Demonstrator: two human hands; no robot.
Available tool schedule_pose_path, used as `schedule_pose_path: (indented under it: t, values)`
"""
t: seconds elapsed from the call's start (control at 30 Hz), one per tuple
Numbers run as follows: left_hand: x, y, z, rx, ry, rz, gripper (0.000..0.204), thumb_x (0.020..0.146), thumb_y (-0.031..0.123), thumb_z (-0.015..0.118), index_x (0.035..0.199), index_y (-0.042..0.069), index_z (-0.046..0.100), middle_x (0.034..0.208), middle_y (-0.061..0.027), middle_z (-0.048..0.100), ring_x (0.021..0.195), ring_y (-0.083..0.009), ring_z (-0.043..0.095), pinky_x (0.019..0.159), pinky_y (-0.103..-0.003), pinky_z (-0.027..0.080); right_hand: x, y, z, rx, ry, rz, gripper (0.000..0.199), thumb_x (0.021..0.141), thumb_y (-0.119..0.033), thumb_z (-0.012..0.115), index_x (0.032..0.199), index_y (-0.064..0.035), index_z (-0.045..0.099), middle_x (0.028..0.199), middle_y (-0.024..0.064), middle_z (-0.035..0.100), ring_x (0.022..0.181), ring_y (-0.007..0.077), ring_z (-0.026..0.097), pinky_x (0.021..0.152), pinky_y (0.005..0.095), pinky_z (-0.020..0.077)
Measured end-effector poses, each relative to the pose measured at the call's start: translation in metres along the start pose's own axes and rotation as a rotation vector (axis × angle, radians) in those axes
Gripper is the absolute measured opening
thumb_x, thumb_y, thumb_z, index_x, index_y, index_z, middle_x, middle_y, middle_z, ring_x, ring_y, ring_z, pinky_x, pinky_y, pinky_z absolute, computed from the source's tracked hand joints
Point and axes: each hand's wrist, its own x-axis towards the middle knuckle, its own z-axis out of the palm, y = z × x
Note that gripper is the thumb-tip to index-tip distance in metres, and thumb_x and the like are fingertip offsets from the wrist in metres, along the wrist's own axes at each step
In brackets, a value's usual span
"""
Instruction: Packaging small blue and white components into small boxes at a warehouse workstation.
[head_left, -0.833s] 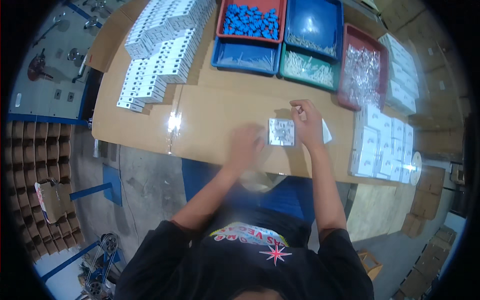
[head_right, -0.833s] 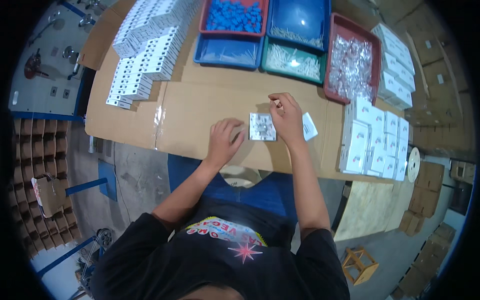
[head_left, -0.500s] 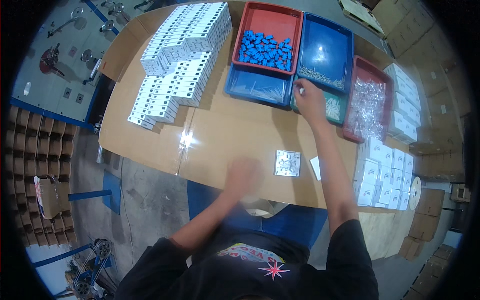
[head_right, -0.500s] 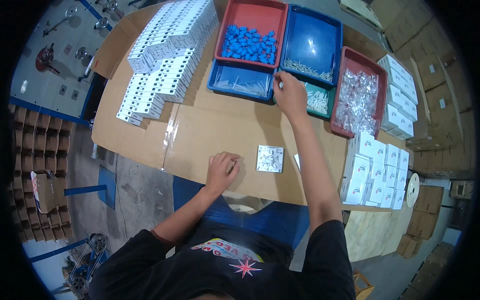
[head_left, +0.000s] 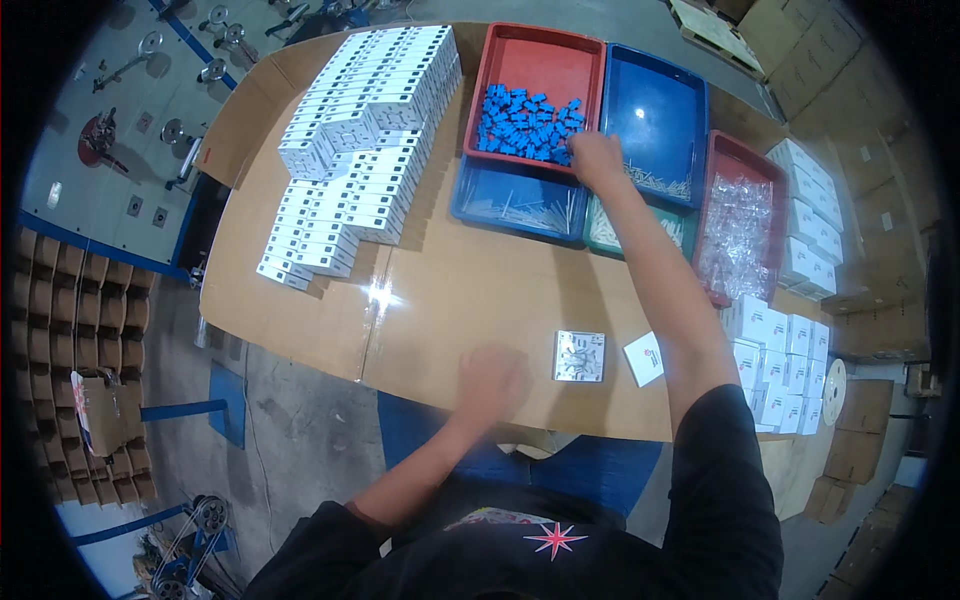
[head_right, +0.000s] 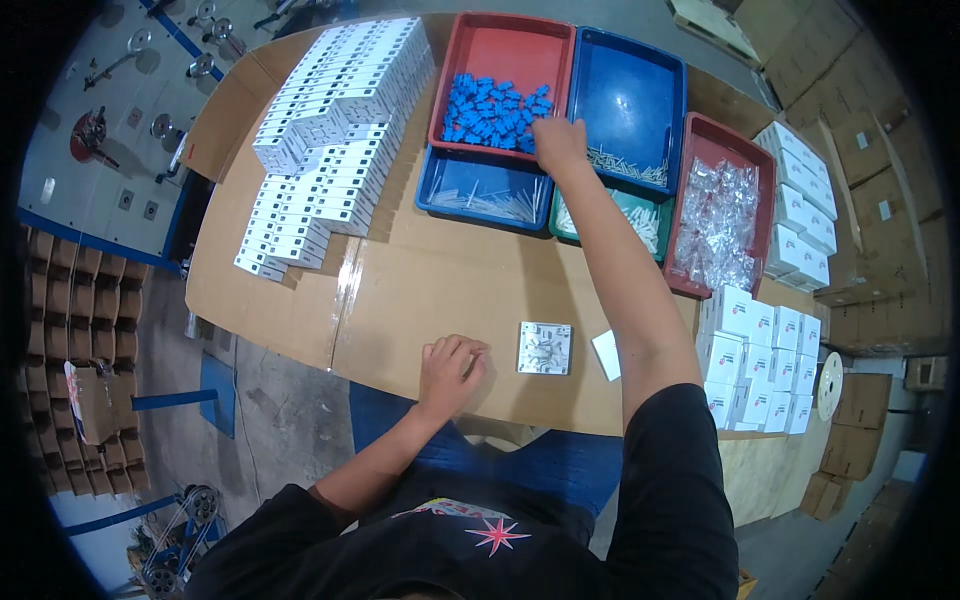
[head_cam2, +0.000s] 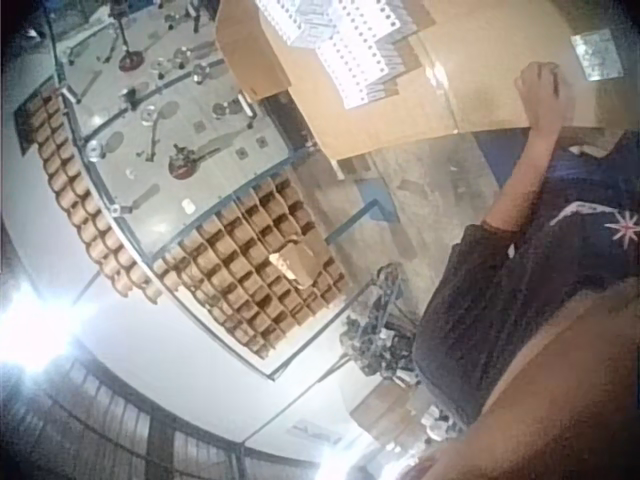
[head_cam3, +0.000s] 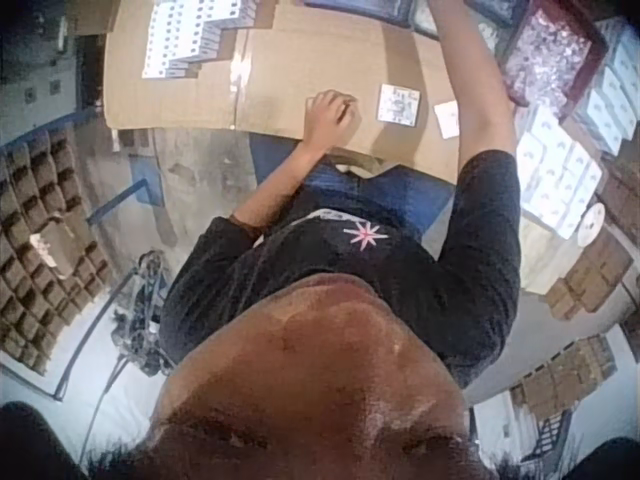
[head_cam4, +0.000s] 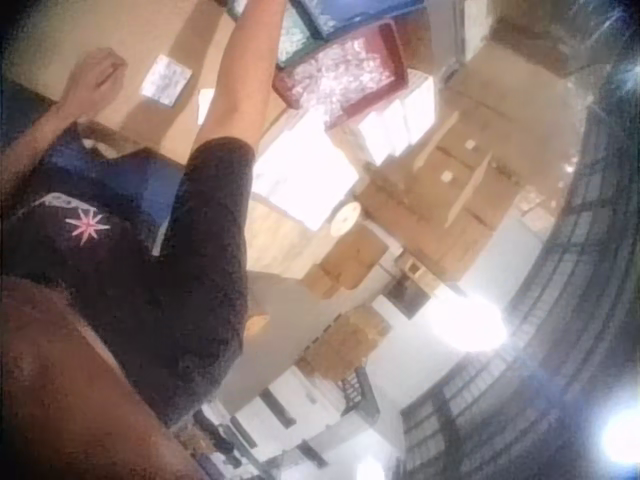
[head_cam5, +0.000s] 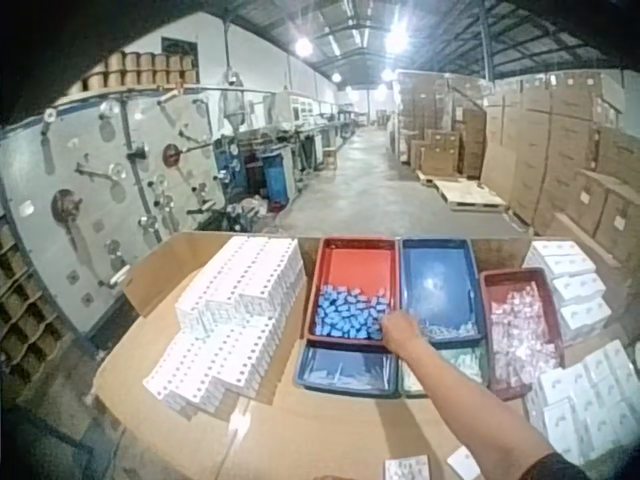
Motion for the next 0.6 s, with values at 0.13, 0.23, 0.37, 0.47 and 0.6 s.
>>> schedule_pose_path:
  t: [0.13, 0.23, 0.37, 0.47, 0.6]
  values:
    - [-0.001, -0.002, -0.001, -0.013, -0.003, -0.004, 0.021, 0.086, 0.011, 0.073, 0.106, 0.016, 0.074, 0.101, 0.0018, 0.068, 0.098, -0.0199, 0.063, 0.086, -0.038, 0.041, -0.003, -0.006, -0.003, 0.037, 0.017, 0.021, 0.018, 0.088, -0.007, 0.065, 0.103, -0.0126, 0.075, 0.103, 0.0136, 0.077, 0.103, 0.0342, 0.073, 0.090, 0.0542, 0.0489]
    - [-0.001, -0.002, -0.001, -0.017, 0.009, 0.010, 0.020, 0.086, 0.012, 0.073, 0.106, 0.015, 0.073, 0.101, 0.0017, 0.068, 0.098, -0.0199, 0.063, 0.086, -0.038, 0.041, -0.005, -0.001, -0.003, 0.105, 0.034, 0.044, 0.019, 0.087, -0.007, 0.065, 0.103, -0.0110, 0.074, 0.103, 0.0147, 0.077, 0.104, 0.0350, 0.073, 0.093, 0.0549, 0.0484]
    - [-0.003, -0.004, 0.002, -0.007, 0.011, 0.011, 0.019, 0.087, 0.013, 0.074, 0.105, 0.015, 0.073, 0.101, 0.0015, 0.068, 0.098, -0.0199, 0.063, 0.086, -0.038, 0.041, -0.001, 0.005, 0.006, 0.198, 0.025, 0.100, 0.020, 0.086, -0.007, 0.066, 0.103, -0.0120, 0.074, 0.106, 0.0144, 0.077, 0.105, 0.0360, 0.072, 0.095, 0.0552, 0.0473]
    - [-0.002, -0.003, 0.003, 0.025, 0.002, 0.019, 0.018, 0.087, 0.013, 0.074, 0.106, 0.016, 0.073, 0.101, 0.0013, 0.068, 0.098, -0.0198, 0.063, 0.086, -0.038, 0.041, -0.003, 0.010, 0.005, 0.211, -0.003, 0.104, 0.019, 0.086, -0.010, 0.068, 0.103, -0.0124, 0.076, 0.108, 0.0149, 0.077, 0.105, 0.0361, 0.072, 0.095, 0.0543, 0.0477]
    - [-0.002, -0.004, 0.002, -0.010, 0.012, 0.025, 0.020, 0.087, 0.015, 0.075, 0.106, 0.016, 0.074, 0.101, 0.0008, 0.067, 0.098, -0.0198, 0.063, 0.087, -0.038, 0.041, -0.012, 0.013, -0.013, 0.442, 0.063, 0.087, 0.021, 0.085, -0.017, 0.077, 0.103, -0.0057, 0.077, 0.103, 0.0189, 0.077, 0.099, 0.0333, 0.074, 0.088, 0.0494, 0.0536]
